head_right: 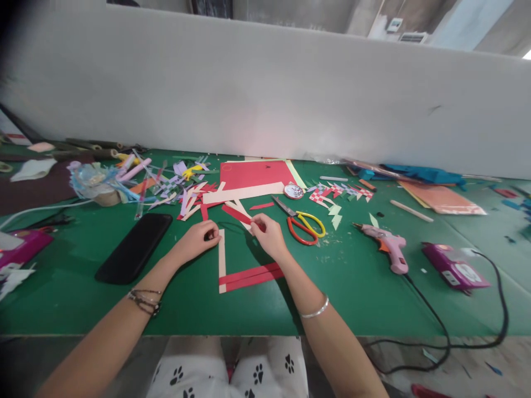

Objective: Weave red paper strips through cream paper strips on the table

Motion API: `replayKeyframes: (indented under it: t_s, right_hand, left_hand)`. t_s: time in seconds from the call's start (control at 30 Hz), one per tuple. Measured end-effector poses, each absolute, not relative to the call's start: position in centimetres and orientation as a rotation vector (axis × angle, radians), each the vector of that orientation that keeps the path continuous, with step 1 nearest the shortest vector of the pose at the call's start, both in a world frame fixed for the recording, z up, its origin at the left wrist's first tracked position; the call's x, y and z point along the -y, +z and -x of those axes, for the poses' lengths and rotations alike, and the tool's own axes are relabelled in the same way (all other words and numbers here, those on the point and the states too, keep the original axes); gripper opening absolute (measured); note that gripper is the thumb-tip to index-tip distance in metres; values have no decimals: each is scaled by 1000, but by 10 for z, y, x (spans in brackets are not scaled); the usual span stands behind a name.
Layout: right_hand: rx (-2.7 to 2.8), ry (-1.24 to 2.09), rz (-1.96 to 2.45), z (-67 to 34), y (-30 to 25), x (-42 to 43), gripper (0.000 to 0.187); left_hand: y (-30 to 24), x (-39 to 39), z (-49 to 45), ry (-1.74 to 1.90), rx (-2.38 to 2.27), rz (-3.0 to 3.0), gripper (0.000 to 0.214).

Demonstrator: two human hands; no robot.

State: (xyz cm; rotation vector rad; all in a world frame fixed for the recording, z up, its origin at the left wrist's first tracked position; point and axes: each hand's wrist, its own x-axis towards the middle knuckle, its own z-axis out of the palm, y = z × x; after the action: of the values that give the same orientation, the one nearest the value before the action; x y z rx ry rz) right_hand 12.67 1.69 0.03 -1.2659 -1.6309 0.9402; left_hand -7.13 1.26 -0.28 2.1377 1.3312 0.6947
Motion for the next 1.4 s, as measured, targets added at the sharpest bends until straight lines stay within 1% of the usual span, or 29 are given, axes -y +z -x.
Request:
replayKeyframes:
  t_s: [0.23,0.4,0.5,1.03,1.27,1.4]
  right_hand:
    - [1674,906,1309,-128,-1,-16,7]
    - [1693,897,1305,-127,-1,-16,7]
    - [1703,900,1310,-127,-2,-16,8]
    - [1742,880,1292,-127,-3,-15,7]
    - [1714,1005,1264,-131,3,-15,6]
    - [1723,1096,1231,-133,5,-15,7]
  left_hand:
    - [-1,-11,68,605,-1386,-2218,26]
    - [1,-8,64,604,-1484,-2232,9]
    - [0,-7,63,611,-1539,-2207,16]
    - [-1,-8,62,601,-1475,-2234,10]
    - [0,-5,64,634,-1372,-2140,11]
    - [0,-5,63,742,-1318,-2028,9]
